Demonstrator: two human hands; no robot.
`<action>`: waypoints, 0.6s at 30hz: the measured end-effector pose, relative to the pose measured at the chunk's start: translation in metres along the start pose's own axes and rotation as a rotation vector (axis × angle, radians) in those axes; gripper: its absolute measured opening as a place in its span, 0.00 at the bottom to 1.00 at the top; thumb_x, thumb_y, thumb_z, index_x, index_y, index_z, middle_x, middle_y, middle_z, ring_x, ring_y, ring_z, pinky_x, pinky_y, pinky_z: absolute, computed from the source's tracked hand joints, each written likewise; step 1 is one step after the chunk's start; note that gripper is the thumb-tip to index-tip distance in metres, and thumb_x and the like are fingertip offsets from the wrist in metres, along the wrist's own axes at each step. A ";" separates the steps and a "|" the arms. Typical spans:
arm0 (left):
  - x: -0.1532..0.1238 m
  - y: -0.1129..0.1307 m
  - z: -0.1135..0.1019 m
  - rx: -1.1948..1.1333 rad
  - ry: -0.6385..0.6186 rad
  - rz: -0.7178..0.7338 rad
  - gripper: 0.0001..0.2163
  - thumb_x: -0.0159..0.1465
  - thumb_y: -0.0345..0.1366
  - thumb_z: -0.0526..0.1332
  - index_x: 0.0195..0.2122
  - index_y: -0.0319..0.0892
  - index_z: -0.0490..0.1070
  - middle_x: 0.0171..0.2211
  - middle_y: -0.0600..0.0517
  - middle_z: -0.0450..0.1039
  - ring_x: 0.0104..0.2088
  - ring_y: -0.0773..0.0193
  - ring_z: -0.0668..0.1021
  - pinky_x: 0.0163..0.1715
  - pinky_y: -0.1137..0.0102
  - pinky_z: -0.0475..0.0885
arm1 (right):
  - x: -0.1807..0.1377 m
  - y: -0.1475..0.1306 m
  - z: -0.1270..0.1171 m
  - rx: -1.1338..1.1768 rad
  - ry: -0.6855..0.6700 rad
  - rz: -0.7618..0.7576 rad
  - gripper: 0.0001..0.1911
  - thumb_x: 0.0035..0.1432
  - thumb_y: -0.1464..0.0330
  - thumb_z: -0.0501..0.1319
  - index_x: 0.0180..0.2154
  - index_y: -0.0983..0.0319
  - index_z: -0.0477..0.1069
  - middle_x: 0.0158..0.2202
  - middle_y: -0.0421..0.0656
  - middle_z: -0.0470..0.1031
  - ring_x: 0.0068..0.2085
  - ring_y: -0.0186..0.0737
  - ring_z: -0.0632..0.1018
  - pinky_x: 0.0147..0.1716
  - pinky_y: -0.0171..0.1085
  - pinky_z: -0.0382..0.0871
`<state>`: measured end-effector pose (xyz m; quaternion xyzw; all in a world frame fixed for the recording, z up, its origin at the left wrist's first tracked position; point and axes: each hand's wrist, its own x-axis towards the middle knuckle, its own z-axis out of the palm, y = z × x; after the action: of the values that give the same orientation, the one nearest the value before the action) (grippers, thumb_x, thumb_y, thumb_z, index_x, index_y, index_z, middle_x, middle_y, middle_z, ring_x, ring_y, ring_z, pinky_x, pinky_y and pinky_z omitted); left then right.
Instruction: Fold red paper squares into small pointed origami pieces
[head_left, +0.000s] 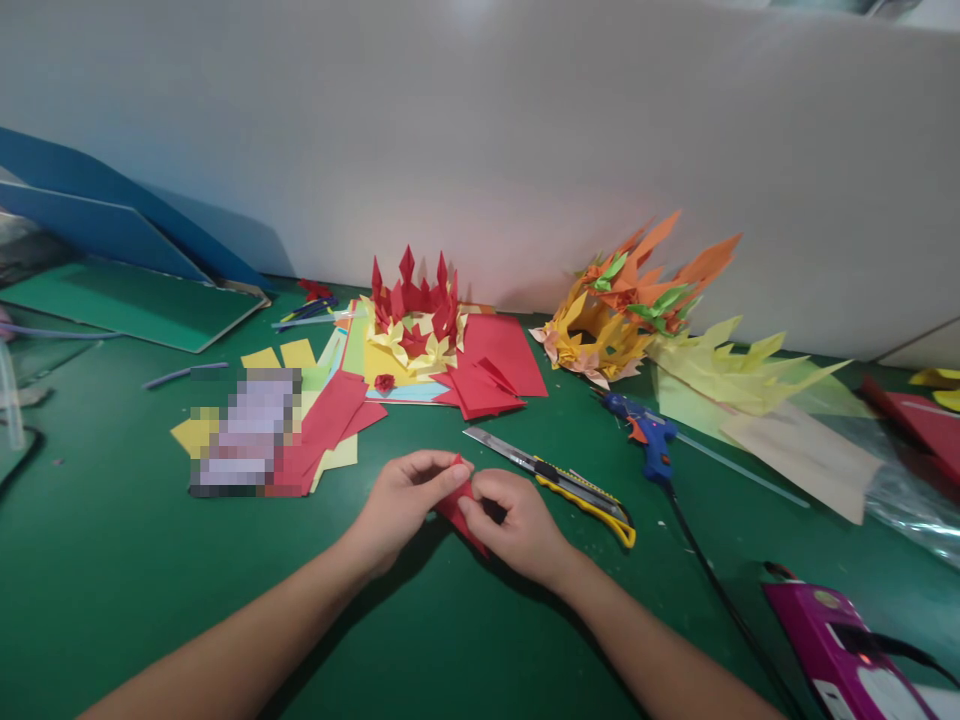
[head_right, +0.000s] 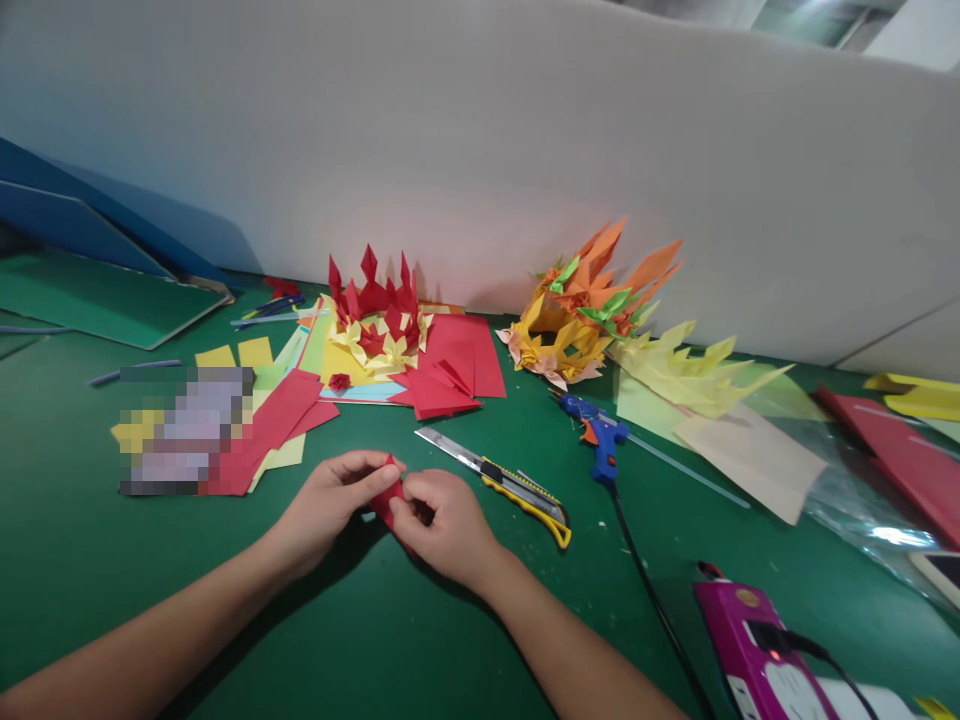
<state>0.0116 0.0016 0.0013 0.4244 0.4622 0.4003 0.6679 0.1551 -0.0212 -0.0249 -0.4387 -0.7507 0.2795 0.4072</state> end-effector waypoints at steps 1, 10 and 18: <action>-0.001 0.000 0.002 -0.041 -0.002 -0.020 0.12 0.43 0.42 0.71 0.24 0.40 0.76 0.22 0.57 0.73 0.24 0.71 0.70 0.28 0.75 0.66 | 0.000 0.000 0.000 0.002 -0.002 -0.003 0.16 0.55 0.71 0.52 0.19 0.59 0.48 0.17 0.34 0.53 0.20 0.31 0.58 0.21 0.32 0.50; -0.001 -0.006 0.007 -0.268 0.079 -0.090 0.19 0.40 0.48 0.72 0.26 0.39 0.75 0.18 0.59 0.66 0.20 0.73 0.66 0.22 0.77 0.62 | 0.000 0.003 0.004 -0.065 0.043 0.015 0.16 0.57 0.68 0.54 0.18 0.61 0.58 0.17 0.35 0.58 0.22 0.32 0.62 0.23 0.32 0.54; 0.001 -0.004 0.009 -0.331 0.194 0.026 0.18 0.42 0.48 0.71 0.26 0.41 0.71 0.20 0.58 0.68 0.20 0.74 0.65 0.22 0.79 0.60 | -0.002 0.001 0.006 -0.135 0.018 0.042 0.19 0.59 0.64 0.56 0.17 0.62 0.65 0.16 0.38 0.64 0.21 0.33 0.65 0.23 0.32 0.55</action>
<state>0.0212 -0.0008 -0.0002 0.2740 0.4465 0.5186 0.6757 0.1507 -0.0228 -0.0290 -0.4832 -0.7548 0.2328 0.3778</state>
